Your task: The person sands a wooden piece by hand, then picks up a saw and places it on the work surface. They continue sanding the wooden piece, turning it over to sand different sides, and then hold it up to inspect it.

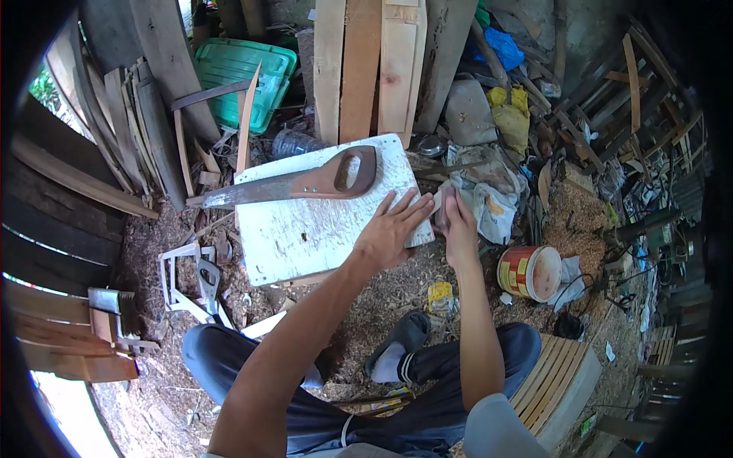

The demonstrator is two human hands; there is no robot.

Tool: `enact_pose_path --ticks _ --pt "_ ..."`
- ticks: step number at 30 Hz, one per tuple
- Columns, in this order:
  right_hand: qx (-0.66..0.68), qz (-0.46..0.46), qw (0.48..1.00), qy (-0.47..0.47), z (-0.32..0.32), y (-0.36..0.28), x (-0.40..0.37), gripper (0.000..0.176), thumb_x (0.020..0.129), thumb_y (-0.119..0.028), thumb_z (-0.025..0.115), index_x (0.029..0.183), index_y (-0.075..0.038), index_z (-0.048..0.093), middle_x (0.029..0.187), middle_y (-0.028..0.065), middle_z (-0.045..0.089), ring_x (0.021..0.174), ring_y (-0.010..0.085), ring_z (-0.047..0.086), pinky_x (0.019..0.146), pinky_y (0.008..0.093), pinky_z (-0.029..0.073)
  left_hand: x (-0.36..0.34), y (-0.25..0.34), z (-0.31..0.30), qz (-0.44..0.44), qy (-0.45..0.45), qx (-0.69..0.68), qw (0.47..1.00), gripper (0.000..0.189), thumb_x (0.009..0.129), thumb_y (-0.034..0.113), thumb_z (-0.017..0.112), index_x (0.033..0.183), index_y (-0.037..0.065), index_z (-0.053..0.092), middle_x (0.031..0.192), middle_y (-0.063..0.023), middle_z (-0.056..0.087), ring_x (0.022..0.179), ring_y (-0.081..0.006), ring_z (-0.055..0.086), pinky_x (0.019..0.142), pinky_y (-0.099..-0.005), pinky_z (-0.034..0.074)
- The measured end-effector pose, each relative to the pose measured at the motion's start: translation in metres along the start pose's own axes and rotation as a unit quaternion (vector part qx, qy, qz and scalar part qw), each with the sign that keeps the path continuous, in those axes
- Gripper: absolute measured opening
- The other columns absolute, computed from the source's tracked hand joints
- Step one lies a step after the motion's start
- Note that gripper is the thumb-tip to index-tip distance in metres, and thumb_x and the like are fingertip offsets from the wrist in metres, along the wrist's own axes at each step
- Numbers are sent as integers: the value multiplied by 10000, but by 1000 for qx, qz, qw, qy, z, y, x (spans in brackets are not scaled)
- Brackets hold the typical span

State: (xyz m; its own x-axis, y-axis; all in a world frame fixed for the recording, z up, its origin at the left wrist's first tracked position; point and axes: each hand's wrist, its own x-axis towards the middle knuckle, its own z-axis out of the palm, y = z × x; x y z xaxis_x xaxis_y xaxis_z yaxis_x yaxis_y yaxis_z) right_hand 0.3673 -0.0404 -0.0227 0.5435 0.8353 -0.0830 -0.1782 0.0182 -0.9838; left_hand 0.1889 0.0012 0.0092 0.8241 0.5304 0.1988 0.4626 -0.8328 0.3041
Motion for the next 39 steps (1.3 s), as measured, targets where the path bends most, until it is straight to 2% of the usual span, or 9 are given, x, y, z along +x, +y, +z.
enact_pose_path --ticks 7,11,12,19,23,27,33,35,39 --pt "41 33 999 1 16 -6 36 470 999 -236 602 1405 -13 525 1326 85 604 1091 115 560 930 229 424 -1 -2 1 -7 -5 -16 1000 1001 729 335 777 1556 126 252 1600 -44 293 1498 -250 224 1234 -469 151" --pt "52 63 997 2 14 -23 -11 467 1000 -207 602 1421 -26 512 1266 49 620 1057 85 549 902 217 414 1 -1 1 -5 -9 5 1000 997 738 330 774 1558 125 247 1610 -38 276 1500 -247 217 1235 -468 147" --pt "92 51 994 34 17 -18 -17 441 1002 -198 600 1402 -26 532 1177 -1 640 870 35 520 741 183 403 1 0 -2 -7 -17 2 1000 982 748 344 766 1556 125 252 1613 -34 270 1501 -242 214 1234 -467 149" --pt "110 38 993 -8 23 -5 38 436 997 -186 603 1393 -16 538 1216 9 636 973 58 564 826 190 430 1 1 -1 -15 -1 -16 1000 951 762 324 758 1552 132 265 1607 -42 282 1501 -243 216 1234 -467 150" --pt "-1 13 1000 22 14 -16 -18 429 1010 -202 583 1392 -11 539 1219 26 634 995 67 577 839 195 446 1 0 -2 -2 5 -18 1000 945 765 317 756 1553 136 268 1605 -42 291 1500 -251 220 1234 -474 148" --pt "9 29 999 34 26 -32 2 439 1009 -214 587 1397 -15 539 1121 7 646 889 43 523 776 183 427 1 1 -1 -3 -11 1 1000 946 766 322 755 1555 137 266 1609 -35 280 1499 -254 219 1233 -477 150" --pt "94 30 995 -3 17 -21 5 466 1012 -193 576 1427 1 491 1230 80 636 1057 124 573 928 228 423 0 0 -1 3 -10 8 1000 949 757 309 764 1551 145 271 1605 -30 290 1499 -255 220 1234 -481 150" --pt "83 93 992 36 17 -28 -24 497 1018 -187 561 1447 33 440 1402 130 549 1269 176 520 1071 273 373 0 -1 -1 3 -5 -17 1000 966 736 306 779 1547 150 279 1598 -33 305 1497 -261 224 1232 -485 155" --pt "77 -5 997 10 17 0 11 510 1038 -215 519 1442 77 411 1467 154 489 1344 190 469 1104 292 356 0 0 1 2 -1 -11 1000 987 715 299 790 1545 141 279 1594 -37 311 1495 -266 228 1229 -487 158"
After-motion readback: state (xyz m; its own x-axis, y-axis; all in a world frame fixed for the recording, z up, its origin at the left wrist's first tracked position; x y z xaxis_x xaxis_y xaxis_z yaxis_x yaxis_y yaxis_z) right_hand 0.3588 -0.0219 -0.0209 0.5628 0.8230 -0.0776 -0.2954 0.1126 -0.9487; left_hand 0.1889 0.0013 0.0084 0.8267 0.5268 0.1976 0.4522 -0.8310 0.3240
